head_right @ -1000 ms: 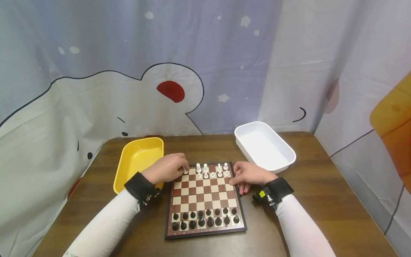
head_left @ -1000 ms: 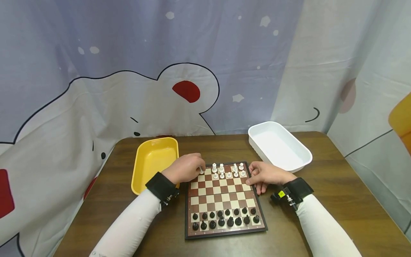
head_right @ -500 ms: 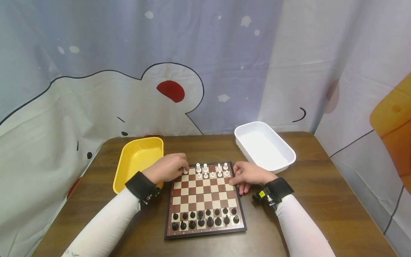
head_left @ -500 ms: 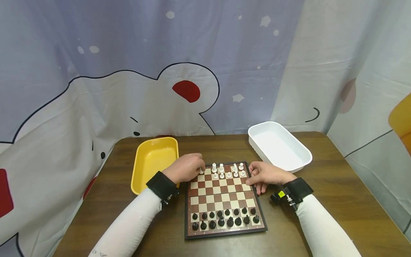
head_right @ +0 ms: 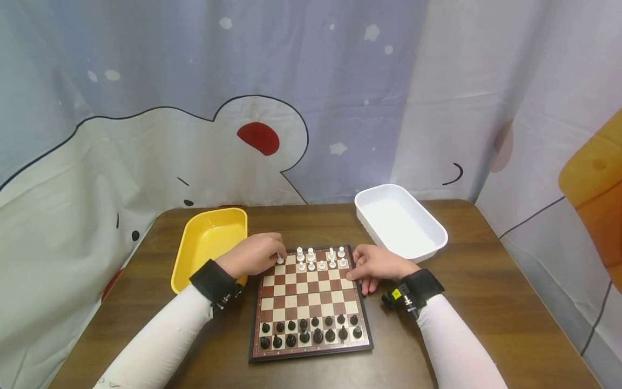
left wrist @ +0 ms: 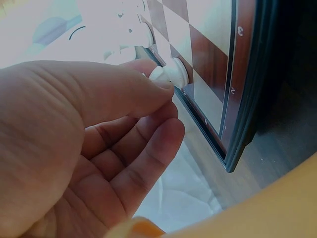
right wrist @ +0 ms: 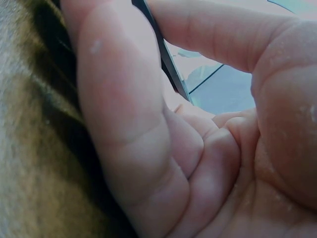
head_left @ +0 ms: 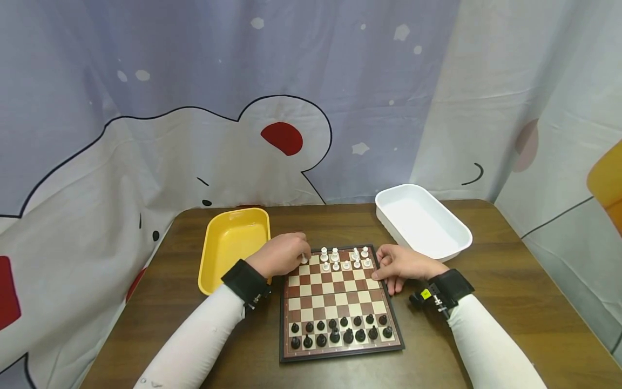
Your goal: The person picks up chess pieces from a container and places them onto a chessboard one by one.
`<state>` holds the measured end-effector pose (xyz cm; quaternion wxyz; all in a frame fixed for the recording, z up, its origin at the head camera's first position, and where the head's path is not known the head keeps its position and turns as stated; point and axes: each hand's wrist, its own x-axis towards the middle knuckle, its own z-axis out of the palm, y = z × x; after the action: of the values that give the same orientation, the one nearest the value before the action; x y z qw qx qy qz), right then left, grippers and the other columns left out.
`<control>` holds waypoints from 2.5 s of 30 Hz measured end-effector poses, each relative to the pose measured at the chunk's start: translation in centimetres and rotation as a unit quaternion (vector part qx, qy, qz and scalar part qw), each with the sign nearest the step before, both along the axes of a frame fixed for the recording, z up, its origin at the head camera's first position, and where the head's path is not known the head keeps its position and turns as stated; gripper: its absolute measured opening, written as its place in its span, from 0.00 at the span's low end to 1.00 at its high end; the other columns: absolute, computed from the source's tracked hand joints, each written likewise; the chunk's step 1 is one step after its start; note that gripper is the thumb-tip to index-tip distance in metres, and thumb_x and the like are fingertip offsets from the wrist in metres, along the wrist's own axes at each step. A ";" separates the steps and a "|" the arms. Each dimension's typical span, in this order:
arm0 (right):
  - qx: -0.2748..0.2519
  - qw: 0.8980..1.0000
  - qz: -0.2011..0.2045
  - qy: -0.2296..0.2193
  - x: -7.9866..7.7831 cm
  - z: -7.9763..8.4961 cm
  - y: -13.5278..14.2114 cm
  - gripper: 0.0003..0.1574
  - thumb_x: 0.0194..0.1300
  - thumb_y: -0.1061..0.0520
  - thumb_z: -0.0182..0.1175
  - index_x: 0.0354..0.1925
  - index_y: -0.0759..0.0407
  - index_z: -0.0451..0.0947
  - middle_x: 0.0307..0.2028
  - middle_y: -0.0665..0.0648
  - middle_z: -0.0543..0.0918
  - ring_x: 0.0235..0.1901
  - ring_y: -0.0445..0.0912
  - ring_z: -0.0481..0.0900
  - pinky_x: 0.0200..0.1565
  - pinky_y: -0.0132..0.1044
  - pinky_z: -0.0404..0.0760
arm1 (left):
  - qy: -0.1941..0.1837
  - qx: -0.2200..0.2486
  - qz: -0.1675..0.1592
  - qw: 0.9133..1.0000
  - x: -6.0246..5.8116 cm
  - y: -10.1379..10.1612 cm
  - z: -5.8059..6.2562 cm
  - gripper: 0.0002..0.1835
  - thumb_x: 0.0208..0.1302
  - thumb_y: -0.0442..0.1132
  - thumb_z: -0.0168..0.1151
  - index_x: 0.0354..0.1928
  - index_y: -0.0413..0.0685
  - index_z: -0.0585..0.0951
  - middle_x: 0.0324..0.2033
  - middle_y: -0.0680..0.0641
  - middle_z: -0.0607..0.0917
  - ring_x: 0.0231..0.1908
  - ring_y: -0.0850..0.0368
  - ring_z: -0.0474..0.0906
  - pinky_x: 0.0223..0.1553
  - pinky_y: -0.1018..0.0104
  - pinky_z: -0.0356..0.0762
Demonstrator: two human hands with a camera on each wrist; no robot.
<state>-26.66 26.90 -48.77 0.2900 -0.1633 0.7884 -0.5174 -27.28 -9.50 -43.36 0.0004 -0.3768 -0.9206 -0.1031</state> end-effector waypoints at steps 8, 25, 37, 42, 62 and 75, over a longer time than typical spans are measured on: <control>0.000 1.000 -0.002 0.000 -0.1 -0.2 0.0 0.31 0.71 0.58 0.76 0.54 0.69 0.65 0.28 0.63 0.87 0.19 0.48 0.87 0.21 0.38 0.86 | -0.008 0.009 0.003 1.000 -0.2 -0.4 0.1 0.12 0.73 0.26 0.69 0.52 0.46 0.93 0.43 0.47 0.87 0.41 0.54 0.80 0.49 0.57 0.85; 0.005 1.000 -0.001 0.005 0.0 -0.2 0.1 0.31 0.71 0.57 0.75 0.55 0.71 0.66 0.29 0.63 0.87 0.19 0.48 0.88 0.22 0.38 0.86 | -0.003 0.048 0.053 0.997 0.5 -3.2 3.0 0.18 0.72 0.30 0.67 0.61 0.45 0.90 0.53 0.46 0.88 0.43 0.55 0.83 0.49 0.59 0.86; 0.006 1.000 0.001 0.003 -0.1 -0.1 -0.1 0.32 0.71 0.57 0.75 0.55 0.70 0.65 0.29 0.64 0.87 0.19 0.48 0.88 0.22 0.38 0.86 | -0.028 0.038 0.135 0.990 -1.1 -9.3 4.1 0.17 0.76 0.37 0.66 0.62 0.39 0.88 0.52 0.41 0.90 0.48 0.47 0.85 0.52 0.47 0.85; 0.005 1.000 -0.001 0.002 -0.2 -0.4 0.1 0.32 0.71 0.56 0.76 0.55 0.70 0.66 0.29 0.64 0.87 0.19 0.48 0.88 0.22 0.38 0.86 | -0.051 -0.008 0.147 0.988 -1.6 -11.1 3.7 0.18 0.76 0.39 0.69 0.61 0.37 0.87 0.53 0.39 0.90 0.53 0.43 0.86 0.58 0.43 0.84; 0.000 1.000 -0.004 0.001 -0.2 -0.8 0.0 0.32 0.70 0.56 0.77 0.54 0.69 0.66 0.28 0.65 0.87 0.18 0.48 0.88 0.21 0.39 0.86 | -0.210 -0.096 0.224 0.947 0.1 -12.0 3.1 0.15 0.64 0.50 0.80 0.36 0.48 0.85 0.23 0.50 0.75 0.26 0.52 0.73 0.31 0.60 0.68; 0.006 1.000 -0.006 0.005 -0.2 -0.7 0.1 0.31 0.70 0.56 0.76 0.53 0.69 0.66 0.28 0.64 0.87 0.18 0.48 0.88 0.21 0.39 0.86 | -0.226 -0.114 0.234 0.939 0.7 -11.8 2.8 0.24 0.54 0.55 0.87 0.35 0.48 0.84 0.27 0.48 0.79 0.30 0.51 0.76 0.33 0.59 0.73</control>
<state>-26.90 27.01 -49.47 0.2838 -0.1598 0.7939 -0.5135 -26.62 -21.32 -40.60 -0.2267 -0.1146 -0.9641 -0.0773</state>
